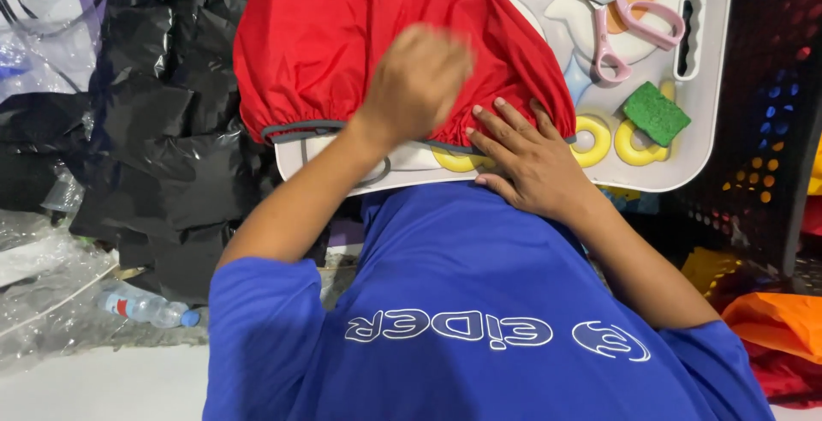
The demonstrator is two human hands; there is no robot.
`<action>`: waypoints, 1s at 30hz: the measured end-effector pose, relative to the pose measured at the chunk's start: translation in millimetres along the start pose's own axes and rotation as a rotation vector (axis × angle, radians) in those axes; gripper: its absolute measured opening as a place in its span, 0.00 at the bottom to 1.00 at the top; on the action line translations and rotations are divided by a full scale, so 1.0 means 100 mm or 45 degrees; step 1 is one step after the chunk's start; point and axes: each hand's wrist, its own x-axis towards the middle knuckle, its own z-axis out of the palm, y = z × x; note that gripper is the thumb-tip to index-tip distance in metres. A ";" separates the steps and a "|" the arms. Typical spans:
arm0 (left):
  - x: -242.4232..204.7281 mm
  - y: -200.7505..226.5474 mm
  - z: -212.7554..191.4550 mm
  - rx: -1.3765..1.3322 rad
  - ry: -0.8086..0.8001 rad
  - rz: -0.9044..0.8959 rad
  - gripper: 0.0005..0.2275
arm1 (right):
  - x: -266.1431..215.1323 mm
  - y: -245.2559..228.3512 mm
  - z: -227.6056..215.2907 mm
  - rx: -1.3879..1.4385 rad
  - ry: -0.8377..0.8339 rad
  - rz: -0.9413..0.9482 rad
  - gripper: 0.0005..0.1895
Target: The person cleans a red cloth with a small green tool by hand, then folds it and places it inside a clear plastic bag and then into a black mailing envelope.
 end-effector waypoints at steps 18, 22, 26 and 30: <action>-0.78 0.43 -0.05 -0.208 -0.370 -0.194 0.25 | 0.75 0.93 -0.10 0.255 0.555 0.554 0.03; -0.78 0.44 -0.06 -0.203 -0.374 -0.200 0.24 | 0.68 1.16 -0.03 0.440 0.716 0.651 0.03; -0.78 0.44 -0.06 -0.198 -0.363 -0.196 0.22 | 0.76 1.16 -0.08 0.426 0.688 0.651 0.07; -0.78 0.44 -0.04 -0.216 -0.371 -0.207 0.21 | 0.86 1.23 -0.08 0.336 0.705 0.597 0.03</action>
